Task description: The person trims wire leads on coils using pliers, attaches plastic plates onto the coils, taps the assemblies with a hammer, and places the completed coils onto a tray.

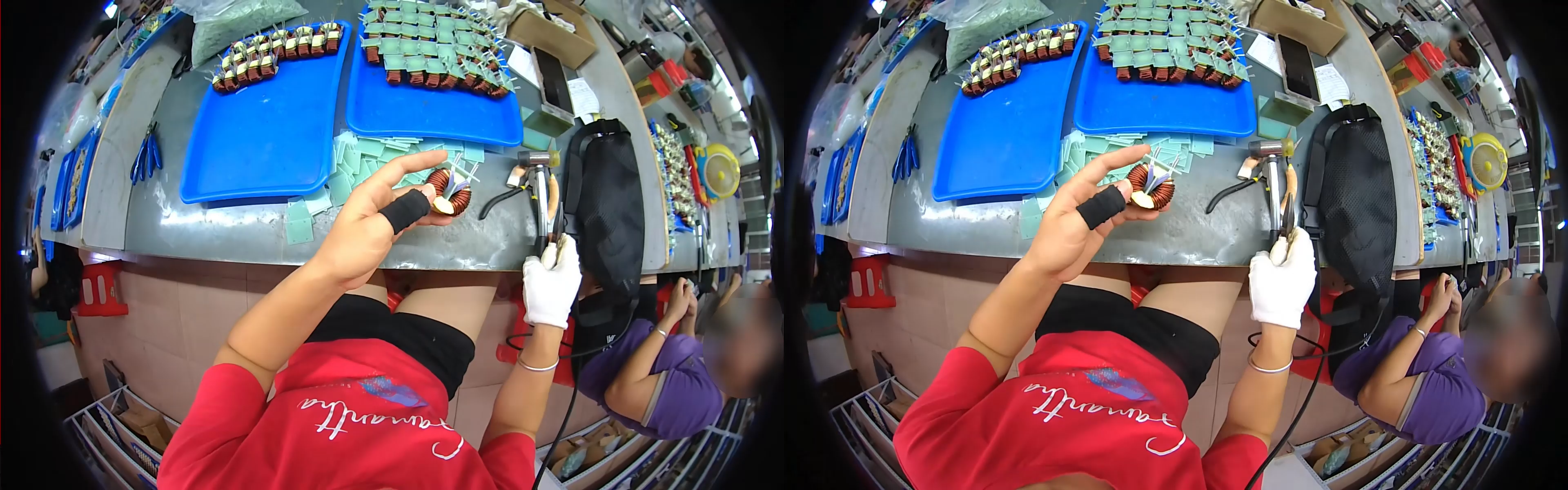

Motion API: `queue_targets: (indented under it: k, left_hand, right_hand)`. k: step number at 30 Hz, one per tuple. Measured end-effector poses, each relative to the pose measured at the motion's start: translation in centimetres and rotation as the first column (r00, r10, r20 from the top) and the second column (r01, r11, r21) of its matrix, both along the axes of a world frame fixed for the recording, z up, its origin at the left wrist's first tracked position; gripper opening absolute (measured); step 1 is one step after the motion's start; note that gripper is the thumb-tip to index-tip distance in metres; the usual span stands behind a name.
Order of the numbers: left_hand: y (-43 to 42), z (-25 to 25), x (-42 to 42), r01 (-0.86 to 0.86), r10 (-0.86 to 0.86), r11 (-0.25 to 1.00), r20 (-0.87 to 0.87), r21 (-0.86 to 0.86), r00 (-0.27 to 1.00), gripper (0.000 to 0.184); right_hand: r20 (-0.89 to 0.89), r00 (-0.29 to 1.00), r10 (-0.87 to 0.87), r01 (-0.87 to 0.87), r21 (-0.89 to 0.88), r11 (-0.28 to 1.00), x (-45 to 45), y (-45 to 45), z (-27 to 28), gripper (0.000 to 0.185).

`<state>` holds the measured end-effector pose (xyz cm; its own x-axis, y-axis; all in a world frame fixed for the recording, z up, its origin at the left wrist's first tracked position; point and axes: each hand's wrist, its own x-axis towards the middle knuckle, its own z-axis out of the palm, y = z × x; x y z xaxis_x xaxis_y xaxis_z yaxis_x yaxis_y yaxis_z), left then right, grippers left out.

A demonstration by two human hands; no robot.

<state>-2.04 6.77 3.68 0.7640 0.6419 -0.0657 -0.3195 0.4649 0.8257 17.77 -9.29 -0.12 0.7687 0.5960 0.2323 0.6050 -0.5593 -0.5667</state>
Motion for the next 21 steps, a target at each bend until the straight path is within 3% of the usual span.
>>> queue_targets:
  k: [5, 8, 10, 12, 13, 14, 15, 16, 17, 18, 21]
  left_hand:
    - [0.0, 0.1, -0.2, -0.002, 0.002, 0.999, -0.006, -0.037, 1.0, 0.046]
    - [0.1, 0.3, -0.2, 0.019, -0.023, 0.997, -0.052, -0.075, 0.998, 0.045]
    - [0.2, 0.2, -0.2, 0.037, -0.041, 0.997, -0.048, -0.071, 0.998, 0.044]
    - [0.2, 0.1, -0.2, 0.06, -0.063, 0.996, -0.044, -0.067, 0.997, 0.043]
    - [0.1, 0.0, -0.1, 0.059, -0.062, 0.995, -0.023, -0.084, 0.998, 0.042]
    - [0.0, 0.0, -0.1, 0.06, -0.061, 0.993, -0.003, -0.101, 0.998, 0.041]
    - [0.0, 0.0, 0.0, 0.067, -0.068, 0.993, -0.003, -0.101, 0.998, 0.041]
    - [-0.1, 0.0, 0.0, 0.079, -0.082, 0.991, -0.02, -0.103, 0.996, 0.039]
    - [-0.1, 0.0, 0.1, 0.09, -0.095, 0.99, -0.038, -0.105, 0.995, 0.038]
    - [-0.2, 0.0, 0.1, 0.094, -0.098, 0.99, -0.038, -0.104, 0.994, 0.038]
    - [-0.3, -0.1, 0.3, 0.081, -0.084, 0.988, -0.017, -0.13, 0.996, 0.044]
  right_hand:
    - [0.162, 0.987, 0.007, 0.008, -0.096, 0.995, 0.0, 0.2, -0.2, 0.034]
    - [0.377, 0.926, 0.003, 0.01, -0.031, 0.999, -0.7, 0.4, 0.3, 0.039]
    - [0.429, 0.903, -0.017, -0.029, 0.1, 0.995, -1.2, 0.8, 0.5, 0.042]
    - [0.274, 0.959, 0.078, -0.155, 0.27, 0.95, -1.8, 0.9, 0.5, 0.042]
    - [-0.104, 0.986, 0.131, -0.094, 0.308, 0.947, -3.1, 0.9, 1.6, 0.043]
    - [-0.358, 0.915, 0.187, -0.073, 0.308, 0.949, -3.9, 0.9, 2.4, 0.046]
    - [-0.472, 0.825, 0.31, -0.099, 0.419, 0.902, -4.4, 1.2, 2.3, 0.05]
    - [-0.508, 0.765, 0.395, -0.186, 0.412, 0.892, -4.6, 1.4, 2.8, 0.05]
    - [-0.677, 0.59, 0.439, -0.116, 0.467, 0.877, -5.3, 1.8, 3.3, 0.053]
    - [-0.749, 0.485, 0.451, -0.119, 0.455, 0.883, -5.6, 2.2, 3.9, 0.054]
    - [-0.693, 0.54, 0.478, -0.181, 0.459, 0.87, -6.7, 2.8, 3.3, 0.054]
